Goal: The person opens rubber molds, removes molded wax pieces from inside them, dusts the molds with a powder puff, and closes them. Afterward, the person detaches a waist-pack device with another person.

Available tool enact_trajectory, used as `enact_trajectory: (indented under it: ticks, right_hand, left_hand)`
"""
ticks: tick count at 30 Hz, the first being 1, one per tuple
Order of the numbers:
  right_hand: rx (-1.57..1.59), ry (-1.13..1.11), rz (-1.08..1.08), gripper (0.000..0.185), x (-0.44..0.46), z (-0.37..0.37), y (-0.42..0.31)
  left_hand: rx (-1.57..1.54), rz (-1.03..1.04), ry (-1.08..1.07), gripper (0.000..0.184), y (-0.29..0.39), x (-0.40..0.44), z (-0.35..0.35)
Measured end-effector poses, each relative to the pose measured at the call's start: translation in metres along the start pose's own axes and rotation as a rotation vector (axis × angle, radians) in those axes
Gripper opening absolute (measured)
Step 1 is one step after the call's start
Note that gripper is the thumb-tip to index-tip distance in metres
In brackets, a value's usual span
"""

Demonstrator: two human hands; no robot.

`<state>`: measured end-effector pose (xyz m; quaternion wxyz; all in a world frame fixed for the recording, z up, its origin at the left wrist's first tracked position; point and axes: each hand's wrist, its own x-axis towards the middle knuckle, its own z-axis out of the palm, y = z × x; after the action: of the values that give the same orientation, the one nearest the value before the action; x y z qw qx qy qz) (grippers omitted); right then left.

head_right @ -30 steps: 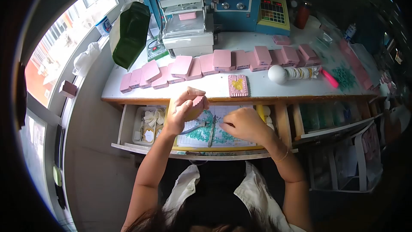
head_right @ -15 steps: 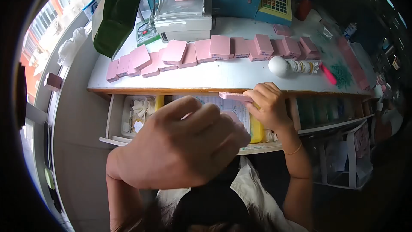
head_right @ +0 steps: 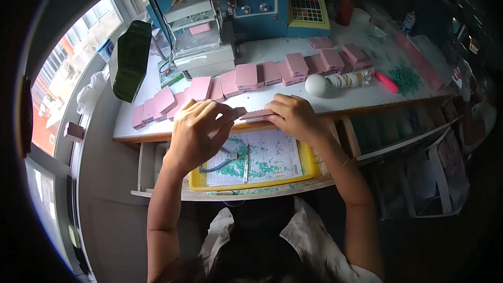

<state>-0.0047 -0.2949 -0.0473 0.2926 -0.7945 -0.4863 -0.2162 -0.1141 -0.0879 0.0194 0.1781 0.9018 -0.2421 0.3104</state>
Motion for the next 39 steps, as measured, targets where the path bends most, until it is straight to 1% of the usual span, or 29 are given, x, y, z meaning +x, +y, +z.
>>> enact_trajectory:
  ticks: [2,3,4,6,7,9,10,12,13,14,15,17,18,19,21,22,23,24,25,26,27,28,30,31,33,35,36,37,39]
  right_hand:
    - [0.083,-0.018,-0.115,0.015,0.007,0.005,0.009]
    - [0.127,-0.053,-0.101,0.016,0.008,0.009,0.01]
    - [0.142,-0.042,-0.09,0.016,0.008,0.011,0.009]
    - [0.179,-0.004,-0.046,0.016,0.004,0.018,0.01]
    - [0.176,0.022,-0.003,0.016,0.003,0.02,0.01]
    - [0.136,0.049,0.046,0.018,-0.001,0.025,0.011]
    - [0.124,0.088,0.075,0.019,0.0,0.028,0.01]
    - [0.083,0.146,0.146,0.026,0.001,0.038,0.009]
    - [0.094,0.143,0.15,0.026,0.002,0.041,0.008]
    - [0.016,0.141,0.128,0.029,0.003,0.042,0.007]
    - [-0.066,0.142,0.105,0.032,0.005,0.041,0.006]
    - [0.013,0.15,0.125,0.034,0.005,0.036,0.005]
    - [0.089,0.161,0.142,0.037,0.005,0.033,0.005]
    - [0.09,0.165,0.139,0.037,0.003,0.032,0.007]
    - [0.21,0.118,0.143,0.036,-0.003,0.03,0.009]
    - [0.256,0.131,0.192,0.036,-0.005,0.03,0.009]
    - [0.123,0.159,0.109,0.035,-0.005,0.029,0.012]
    - [-0.012,0.192,0.029,0.034,-0.005,0.028,0.015]
    - [-0.158,0.162,-0.065,0.035,-0.005,0.029,0.019]
    - [-0.044,0.08,0.033,0.035,-0.003,0.026,0.012]
    - [0.07,-0.004,0.131,0.036,-0.001,0.023,0.003]
    - [0.079,-0.048,0.092,0.037,0.0,0.02,0.003]
    - [0.113,-0.078,0.118,0.035,-0.002,0.019,0.007]
    - [0.165,-0.098,0.148,0.033,-0.002,0.014,0.006]
    - [0.317,-0.188,0.227,0.028,-0.003,0.004,0.012]
    - [0.383,-0.184,0.241,0.023,-0.003,-0.002,0.013]
    - [0.362,-0.126,0.306,0.021,-0.005,0.0,0.01]
    - [0.208,-0.067,0.233,0.018,-0.007,0.003,0.016]
    - [0.212,-0.068,0.284,0.018,-0.008,0.006,0.016]
  left_hand:
    - [-0.341,-0.26,0.152,0.021,-0.02,0.008,0.024]
    - [-0.524,-0.405,0.243,0.023,-0.03,0.011,0.041]
    - [-0.755,-0.422,0.368,0.027,-0.048,0.009,0.066]
    - [-0.953,-0.548,0.389,0.03,-0.059,-0.002,0.085]
    - [-1.028,-0.591,0.353,0.035,-0.057,-0.008,0.087]
    - [-0.992,-0.64,0.119,0.037,-0.066,-0.027,0.096]
    - [-0.955,-0.672,0.066,0.037,-0.053,-0.025,0.084]
    - [-0.758,-0.491,0.006,0.04,-0.046,-0.026,0.086]
    - [-0.868,-0.492,-0.12,0.062,-0.04,-0.022,0.084]
    - [-0.774,-0.401,-0.05,0.058,-0.034,-0.018,0.089]
    - [-0.773,-0.404,-0.053,0.058,-0.034,-0.016,0.09]
    - [-0.71,-0.399,-0.093,0.056,-0.035,-0.009,0.093]
    - [-0.708,-0.416,-0.031,0.044,-0.033,-0.005,0.094]
    - [-0.703,-0.413,-0.03,0.044,-0.032,0.0,0.088]
    - [-0.465,-0.46,-0.226,0.036,-0.034,0.008,0.072]
    - [-0.596,-0.403,-0.045,0.032,-0.049,0.006,0.079]
    - [-0.765,-0.542,-0.011,0.032,-0.062,0.011,0.071]
    - [-1.042,-0.761,0.095,0.038,-0.077,0.02,0.058]
    - [-1.163,-0.909,0.214,0.044,-0.09,0.028,0.04]
    - [-1.262,-0.937,0.312,0.044,-0.108,0.031,0.029]
    - [-1.294,-1.046,0.438,0.04,-0.127,0.034,0.022]
    - [-1.302,-0.988,0.459,0.035,-0.153,0.03,0.022]
    - [-1.34,-0.973,0.401,0.025,-0.156,0.029,0.017]
    - [-1.368,-1.01,0.387,0.018,-0.147,0.028,0.012]
    - [-1.686,-0.769,0.194,0.016,-0.158,0.004,0.013]
    - [-1.611,-0.651,0.028,0.019,-0.131,-0.012,-0.003]
    - [-1.65,-0.666,0.058,0.021,-0.122,-0.023,-0.008]
    - [-1.692,-0.68,0.084,0.024,-0.113,-0.035,-0.012]
    - [-1.783,-0.732,0.111,0.032,-0.093,-0.061,-0.032]
